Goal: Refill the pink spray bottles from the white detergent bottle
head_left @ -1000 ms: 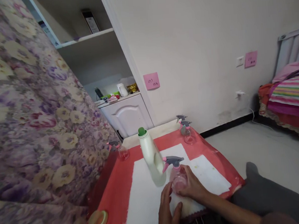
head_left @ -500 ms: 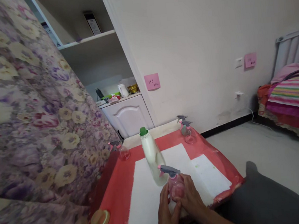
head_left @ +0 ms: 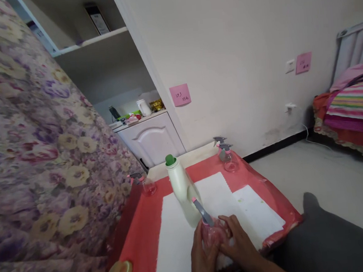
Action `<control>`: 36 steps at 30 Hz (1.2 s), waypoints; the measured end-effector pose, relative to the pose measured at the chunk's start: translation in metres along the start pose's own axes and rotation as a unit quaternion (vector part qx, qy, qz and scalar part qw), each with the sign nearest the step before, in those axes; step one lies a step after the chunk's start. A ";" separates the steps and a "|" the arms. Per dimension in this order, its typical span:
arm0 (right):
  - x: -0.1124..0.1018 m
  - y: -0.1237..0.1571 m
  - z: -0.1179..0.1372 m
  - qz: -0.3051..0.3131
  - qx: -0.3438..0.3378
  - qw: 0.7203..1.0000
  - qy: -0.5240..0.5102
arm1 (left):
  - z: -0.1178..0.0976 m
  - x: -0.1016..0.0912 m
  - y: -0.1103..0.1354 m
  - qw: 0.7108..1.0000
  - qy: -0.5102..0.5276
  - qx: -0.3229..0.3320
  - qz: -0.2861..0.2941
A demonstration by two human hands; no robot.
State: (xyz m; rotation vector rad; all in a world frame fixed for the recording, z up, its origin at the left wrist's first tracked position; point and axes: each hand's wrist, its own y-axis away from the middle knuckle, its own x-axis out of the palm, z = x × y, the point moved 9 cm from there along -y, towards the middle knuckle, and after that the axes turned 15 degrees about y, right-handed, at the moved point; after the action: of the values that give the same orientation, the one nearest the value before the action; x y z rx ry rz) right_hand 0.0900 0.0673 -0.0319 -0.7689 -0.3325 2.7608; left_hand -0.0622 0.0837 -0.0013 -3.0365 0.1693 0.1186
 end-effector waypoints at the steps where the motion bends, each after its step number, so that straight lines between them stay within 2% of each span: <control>1: 0.001 -0.001 -0.001 0.006 0.008 1.000 0.004 | 0.000 0.001 -0.002 1.000 0.009 -0.007 0.002; 8: -0.001 -0.001 0.002 0.024 0.026 0.999 0.008 | -0.007 0.008 -0.012 0.997 0.048 -0.021 0.048; 14: -0.004 -0.009 0.010 0.038 -0.001 0.999 -0.012 | -0.007 0.007 -0.016 0.996 0.021 -0.020 0.086; 20: 0.009 -0.014 0.016 0.079 -0.031 0.993 -0.087 | -0.006 0.006 -0.016 0.996 0.009 0.012 0.087; 24: 0.010 -0.014 0.014 0.074 -0.026 0.992 -0.095 | -0.013 0.001 -0.013 0.998 0.013 0.024 0.059; 27: 0.011 -0.012 0.012 0.060 -0.008 0.995 -0.081 | -0.025 0.005 -0.011 0.998 0.013 0.023 0.064; 30: 0.013 -0.010 0.012 0.070 0.006 0.995 -0.075 | -0.032 0.009 -0.012 0.995 0.047 0.014 0.081; 36: 0.012 -0.011 0.016 0.070 0.001 0.995 -0.077 | -0.030 0.010 -0.014 0.984 0.135 0.004 0.113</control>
State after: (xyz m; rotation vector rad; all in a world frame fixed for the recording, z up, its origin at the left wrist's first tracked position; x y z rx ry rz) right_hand 0.0734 0.0786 -0.0212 -0.6008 -0.3154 2.9606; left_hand -0.0484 0.0939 0.0294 -3.0015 0.5334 -0.2779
